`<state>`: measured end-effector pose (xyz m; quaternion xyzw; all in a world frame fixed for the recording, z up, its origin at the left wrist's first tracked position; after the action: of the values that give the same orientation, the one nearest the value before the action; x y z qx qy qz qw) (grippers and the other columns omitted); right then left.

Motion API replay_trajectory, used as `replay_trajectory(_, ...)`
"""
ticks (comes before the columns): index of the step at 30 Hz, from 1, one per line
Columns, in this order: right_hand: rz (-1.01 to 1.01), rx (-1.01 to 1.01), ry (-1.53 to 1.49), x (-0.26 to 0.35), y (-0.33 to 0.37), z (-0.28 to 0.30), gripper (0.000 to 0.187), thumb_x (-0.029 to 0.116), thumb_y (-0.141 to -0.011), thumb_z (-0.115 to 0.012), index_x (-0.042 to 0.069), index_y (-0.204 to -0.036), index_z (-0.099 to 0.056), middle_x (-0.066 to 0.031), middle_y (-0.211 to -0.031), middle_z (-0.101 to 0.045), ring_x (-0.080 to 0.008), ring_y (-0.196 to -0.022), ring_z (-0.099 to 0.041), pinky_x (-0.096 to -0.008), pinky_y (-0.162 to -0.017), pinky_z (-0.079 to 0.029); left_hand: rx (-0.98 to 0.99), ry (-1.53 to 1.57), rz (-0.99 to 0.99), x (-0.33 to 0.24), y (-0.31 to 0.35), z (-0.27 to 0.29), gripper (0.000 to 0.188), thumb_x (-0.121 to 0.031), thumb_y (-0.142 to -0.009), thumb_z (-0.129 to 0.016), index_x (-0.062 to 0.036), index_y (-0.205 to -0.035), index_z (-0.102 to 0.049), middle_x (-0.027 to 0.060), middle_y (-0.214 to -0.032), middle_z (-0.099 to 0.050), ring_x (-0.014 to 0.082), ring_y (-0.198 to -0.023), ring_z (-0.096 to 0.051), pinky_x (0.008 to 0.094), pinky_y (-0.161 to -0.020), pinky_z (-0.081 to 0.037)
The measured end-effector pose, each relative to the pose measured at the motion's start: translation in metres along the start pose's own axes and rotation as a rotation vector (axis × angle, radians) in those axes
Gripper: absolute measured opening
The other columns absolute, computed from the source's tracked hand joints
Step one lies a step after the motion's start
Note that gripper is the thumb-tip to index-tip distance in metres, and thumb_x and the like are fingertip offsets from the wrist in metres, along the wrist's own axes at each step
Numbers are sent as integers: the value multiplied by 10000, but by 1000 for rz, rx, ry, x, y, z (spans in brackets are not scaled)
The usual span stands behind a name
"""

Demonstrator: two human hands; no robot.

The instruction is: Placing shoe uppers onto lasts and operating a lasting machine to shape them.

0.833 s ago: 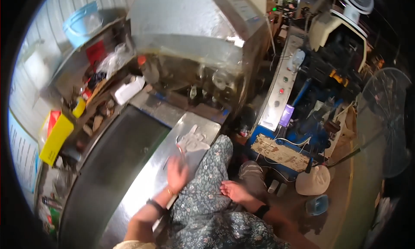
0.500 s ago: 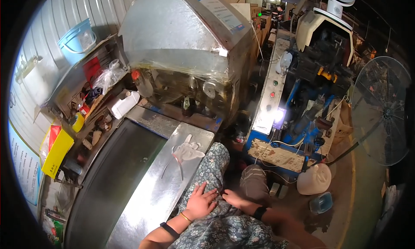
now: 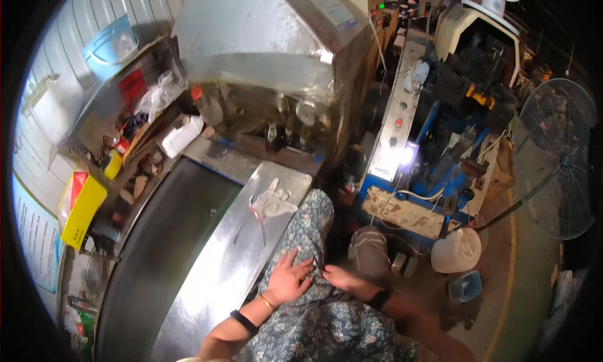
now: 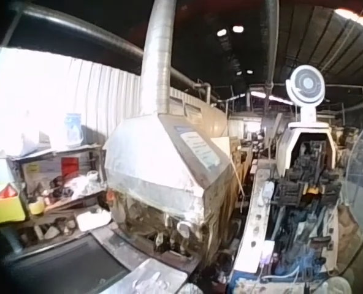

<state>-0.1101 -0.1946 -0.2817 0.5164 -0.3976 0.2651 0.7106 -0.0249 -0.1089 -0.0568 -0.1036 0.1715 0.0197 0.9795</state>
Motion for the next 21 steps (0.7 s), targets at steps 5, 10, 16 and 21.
replay_trajectory(5, 192, -33, -159, 16, -3, -2, 128, 146, -941, -547, 37, -908, -607, 10, -792, -586, -88, -762, -495, -312, -671, -460, -19, 26, 1, 5, 1, -4, 351, -302, -843, -663, -146, -1154, -704, 8, -1325, -610, 387, -1367, -385, 563, -1124, -292)
replay_trajectory(10, 103, -66, -393, 10, -7, 14, 74, 92, -866, -569, 65, -801, -593, -6, -743, -580, -106, -698, -534, -278, -614, -441, -35, 75, 14, 11, 2, -5, 334, -287, -846, -664, -135, -1140, -708, 19, -1320, -615, 380, -1371, -388, 549, -1119, -304)
replay_trajectory(16, 2, -375, -1162, -8, 3, 60, 59, 139, -922, -656, 92, -908, -623, -27, -805, -653, -127, -686, -599, -267, -598, -494, -1, 80, 46, 12, -3, -5, 333, -281, -851, -656, -128, -1144, -699, 19, -1333, -608, 367, -1370, -395, 516, -1140, -288)
replay_trajectory(21, -9, -381, -1141, -1, 9, 60, 90, 142, -921, -683, 107, -984, -629, -23, -882, -662, -114, -718, -593, -256, -610, -488, -37, 91, 93, 18, -5, 0, 457, -299, -832, -678, -83, -1232, -636, 71, -1408, -544, 368, -1355, -415, 494, -1123, -316)
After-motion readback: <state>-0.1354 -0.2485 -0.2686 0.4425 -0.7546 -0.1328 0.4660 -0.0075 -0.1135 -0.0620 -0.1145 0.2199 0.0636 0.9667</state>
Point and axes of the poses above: each hand's wrist, its own y-axis away from the middle knuckle, its own z-axis out of the back of the hand, x = y × z, the point moved 10 cm from there along -y, towards the middle knuckle
